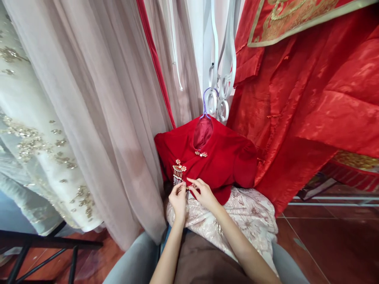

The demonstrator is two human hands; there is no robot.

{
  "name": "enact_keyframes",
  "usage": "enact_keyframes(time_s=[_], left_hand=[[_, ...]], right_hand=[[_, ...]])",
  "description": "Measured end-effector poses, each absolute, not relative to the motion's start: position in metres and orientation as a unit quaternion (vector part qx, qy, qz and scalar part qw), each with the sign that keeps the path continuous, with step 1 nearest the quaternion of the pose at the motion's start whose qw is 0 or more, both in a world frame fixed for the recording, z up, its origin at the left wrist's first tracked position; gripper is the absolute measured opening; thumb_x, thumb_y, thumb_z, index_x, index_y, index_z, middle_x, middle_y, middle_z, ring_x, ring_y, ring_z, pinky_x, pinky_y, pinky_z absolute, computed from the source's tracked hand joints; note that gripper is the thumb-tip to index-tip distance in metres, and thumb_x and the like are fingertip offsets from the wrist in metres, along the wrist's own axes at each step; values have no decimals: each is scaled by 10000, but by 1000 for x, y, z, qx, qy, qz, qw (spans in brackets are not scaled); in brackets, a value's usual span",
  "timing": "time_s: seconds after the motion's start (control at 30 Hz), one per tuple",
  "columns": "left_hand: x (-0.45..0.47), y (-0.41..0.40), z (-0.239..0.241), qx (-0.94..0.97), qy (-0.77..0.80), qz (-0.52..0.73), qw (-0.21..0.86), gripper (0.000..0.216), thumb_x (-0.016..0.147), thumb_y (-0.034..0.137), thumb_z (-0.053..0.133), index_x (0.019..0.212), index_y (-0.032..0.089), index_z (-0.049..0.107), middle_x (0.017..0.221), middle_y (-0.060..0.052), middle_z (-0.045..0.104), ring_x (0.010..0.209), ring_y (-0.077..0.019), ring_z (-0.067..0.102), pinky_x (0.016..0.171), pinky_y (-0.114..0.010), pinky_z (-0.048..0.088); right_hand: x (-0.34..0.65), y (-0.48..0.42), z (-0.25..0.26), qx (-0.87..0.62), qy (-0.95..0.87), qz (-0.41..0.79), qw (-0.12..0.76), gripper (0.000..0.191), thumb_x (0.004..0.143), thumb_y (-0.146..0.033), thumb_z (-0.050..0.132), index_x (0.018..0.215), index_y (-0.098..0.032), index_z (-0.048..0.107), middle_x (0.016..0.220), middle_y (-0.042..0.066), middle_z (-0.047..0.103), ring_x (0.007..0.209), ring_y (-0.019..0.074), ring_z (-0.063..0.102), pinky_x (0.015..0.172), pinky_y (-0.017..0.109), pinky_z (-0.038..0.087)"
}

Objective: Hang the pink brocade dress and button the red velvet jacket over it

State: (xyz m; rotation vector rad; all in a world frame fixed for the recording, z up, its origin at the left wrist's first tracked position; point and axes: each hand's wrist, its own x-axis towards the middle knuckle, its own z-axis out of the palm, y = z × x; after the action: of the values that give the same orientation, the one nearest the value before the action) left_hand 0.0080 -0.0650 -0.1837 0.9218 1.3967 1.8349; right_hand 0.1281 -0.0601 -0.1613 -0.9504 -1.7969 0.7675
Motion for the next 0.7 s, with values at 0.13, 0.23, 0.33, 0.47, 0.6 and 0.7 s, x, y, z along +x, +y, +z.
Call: enact_keyframes(time_s=[0.13,0.23,0.33,0.47,0.6,0.7], left_hand=[[9,-63,-186,321,507,703,382,298,607,330,747,824,129,714,841,-83,720,777,-175,655,799,-314,508],[11,-60,-192,289,486,703,432,339,609,361,754,849,126,712,879,-86,719,777,-170,661,794,-309,513],[12,-59,-196,274,480,704,446,360,650,407,719,855,112,710,875,-100,717,751,-165,663,773,-307,522],[11,-61,-196,276,472,705,451,334,664,386,705,859,114,713,911,-111,720,774,-165,672,789,-306,524],[9,-64,-190,321,475,691,441,305,606,286,749,868,132,720,929,-103,728,854,-188,680,860,-324,509],[8,-65,-186,331,488,683,431,301,607,262,748,875,126,725,924,-113,733,875,-205,686,875,-339,509]], right_hand=[[125,-50,-170,-402,-719,317,470,501,862,-153,504,1352,-253,475,898,39,590,816,160,626,832,347,532],[124,-47,-175,-401,-709,313,488,496,865,-170,507,1352,-263,477,901,39,589,809,155,631,820,343,544],[122,-45,-178,-393,-699,314,508,486,871,-186,505,1350,-266,478,918,42,587,815,150,636,803,330,558],[120,-44,-181,-393,-691,307,523,473,865,-195,514,1333,-265,499,893,38,586,793,150,638,782,327,570],[118,-40,-180,-397,-690,298,526,461,853,-186,527,1307,-264,528,887,37,595,770,149,638,777,328,574],[118,-38,-179,-405,-692,289,523,448,846,-174,533,1285,-260,548,903,43,606,774,152,638,791,333,568]])
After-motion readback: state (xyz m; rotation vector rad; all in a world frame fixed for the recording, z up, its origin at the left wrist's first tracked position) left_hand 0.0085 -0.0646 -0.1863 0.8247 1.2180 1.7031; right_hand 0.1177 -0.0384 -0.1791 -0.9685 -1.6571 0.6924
